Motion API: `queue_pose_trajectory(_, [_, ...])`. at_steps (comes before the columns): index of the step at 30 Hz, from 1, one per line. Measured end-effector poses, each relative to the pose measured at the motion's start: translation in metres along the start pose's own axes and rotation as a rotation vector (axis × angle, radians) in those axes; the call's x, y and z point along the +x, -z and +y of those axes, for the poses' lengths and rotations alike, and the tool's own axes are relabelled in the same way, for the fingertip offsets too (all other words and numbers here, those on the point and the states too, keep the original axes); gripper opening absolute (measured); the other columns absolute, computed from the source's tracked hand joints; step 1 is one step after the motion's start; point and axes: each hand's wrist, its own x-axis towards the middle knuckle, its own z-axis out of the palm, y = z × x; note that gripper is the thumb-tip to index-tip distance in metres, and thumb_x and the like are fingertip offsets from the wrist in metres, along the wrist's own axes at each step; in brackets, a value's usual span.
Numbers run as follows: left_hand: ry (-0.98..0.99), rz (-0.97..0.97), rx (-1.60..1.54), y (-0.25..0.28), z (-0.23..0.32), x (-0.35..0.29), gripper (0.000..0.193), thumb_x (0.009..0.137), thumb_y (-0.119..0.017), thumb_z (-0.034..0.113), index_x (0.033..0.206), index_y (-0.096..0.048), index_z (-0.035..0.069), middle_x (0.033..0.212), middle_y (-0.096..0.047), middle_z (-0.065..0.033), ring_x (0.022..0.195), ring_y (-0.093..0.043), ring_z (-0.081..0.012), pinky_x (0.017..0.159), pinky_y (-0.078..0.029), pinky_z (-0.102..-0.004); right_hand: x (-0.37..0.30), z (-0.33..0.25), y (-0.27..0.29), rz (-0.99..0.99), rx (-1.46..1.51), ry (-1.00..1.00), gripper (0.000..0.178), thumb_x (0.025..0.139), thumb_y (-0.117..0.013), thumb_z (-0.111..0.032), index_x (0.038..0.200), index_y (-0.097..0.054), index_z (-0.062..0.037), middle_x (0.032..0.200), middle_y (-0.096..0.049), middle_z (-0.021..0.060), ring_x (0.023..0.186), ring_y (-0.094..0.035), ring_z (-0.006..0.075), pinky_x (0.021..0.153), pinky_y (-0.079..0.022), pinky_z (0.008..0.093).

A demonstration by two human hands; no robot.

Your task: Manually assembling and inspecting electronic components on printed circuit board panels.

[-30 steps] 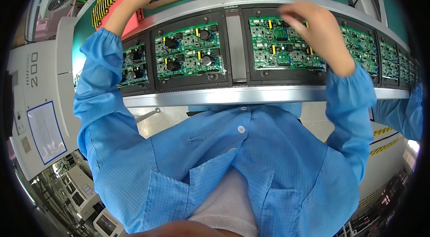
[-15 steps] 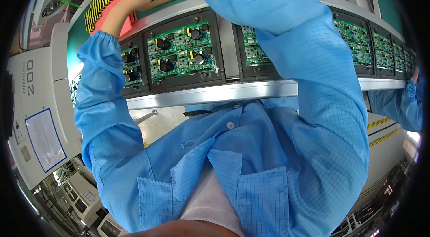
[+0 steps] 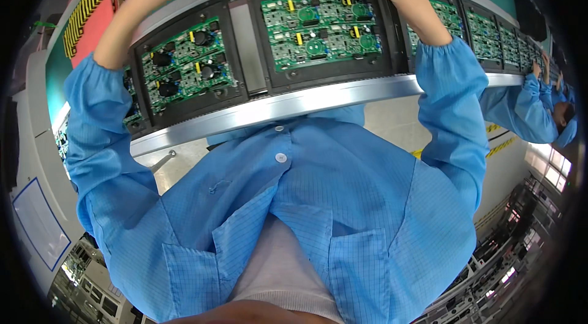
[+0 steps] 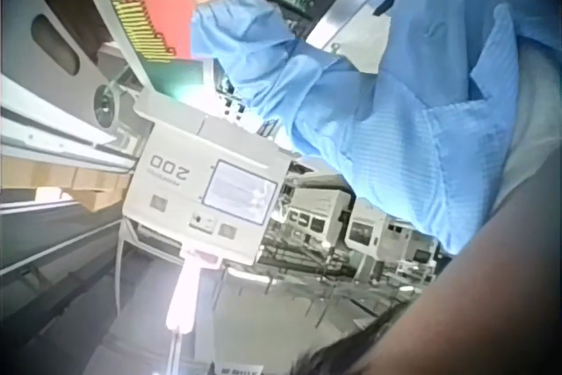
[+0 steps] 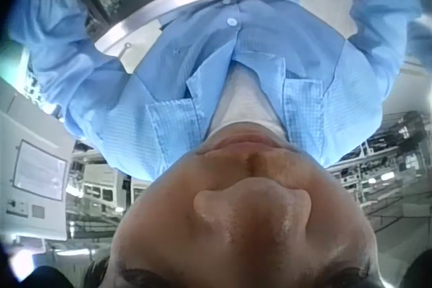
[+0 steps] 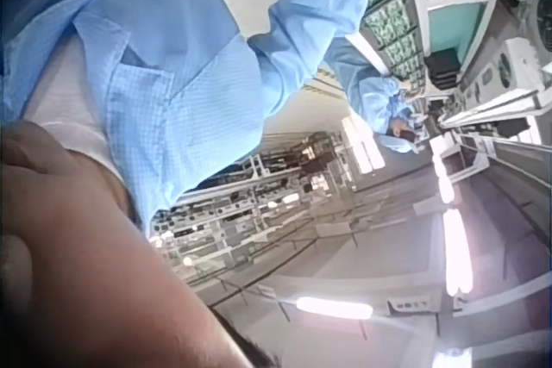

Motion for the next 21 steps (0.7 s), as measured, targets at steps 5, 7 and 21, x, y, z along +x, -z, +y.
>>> queue_pose_trajectory(5, [-0.001, -0.266, 0.089, -0.098, 0.044, 0.009, 0.035, 0.077, -0.078, 0.002, 0.110, -0.069, -0.001, 0.093, -0.071, -0.0185, 0.086, -0.071, -0.0306, 0.079, -0.057, -0.0384, -0.027, 0.031, 0.006, -0.042, -0.167, -0.041, 0.036, 0.099, -0.064, -0.009, 0.135, -0.064, -0.0090, 0.108, -0.071, 0.0016, 0.086, -0.063, 0.0085, 0.082, -0.053, 0.0242])
queue_pose_trajectory(7, [-0.048, -0.272, 0.251, -0.128, 0.017, 0.008, 0.042, 0.079, -0.079, 0.003, 0.119, -0.072, 0.010, 0.090, -0.070, -0.0121, 0.083, -0.069, -0.0259, 0.079, -0.056, -0.0377, -0.030, 0.025, -0.001, -0.076, -0.196, -0.094, 0.028, 0.099, -0.064, -0.007, 0.127, -0.064, -0.0072, 0.114, -0.071, 0.0013, 0.082, -0.064, 0.0074, 0.078, -0.054, 0.0228])
queue_pose_trajectory(21, [-0.336, -0.194, 0.409, -0.159, 0.006, 0.009, 0.035, 0.081, -0.077, 0.004, 0.115, -0.072, 0.008, 0.104, -0.071, -0.0129, 0.101, -0.070, -0.0347, 0.091, -0.058, -0.0436, -0.014, 0.033, 0.011, -0.216, -0.560, 0.149, 0.027, 0.089, -0.074, -0.001, 0.114, -0.068, -0.0093, 0.110, -0.060, 0.0007, 0.078, -0.052, 0.0120, 0.071, -0.047, 0.0269])
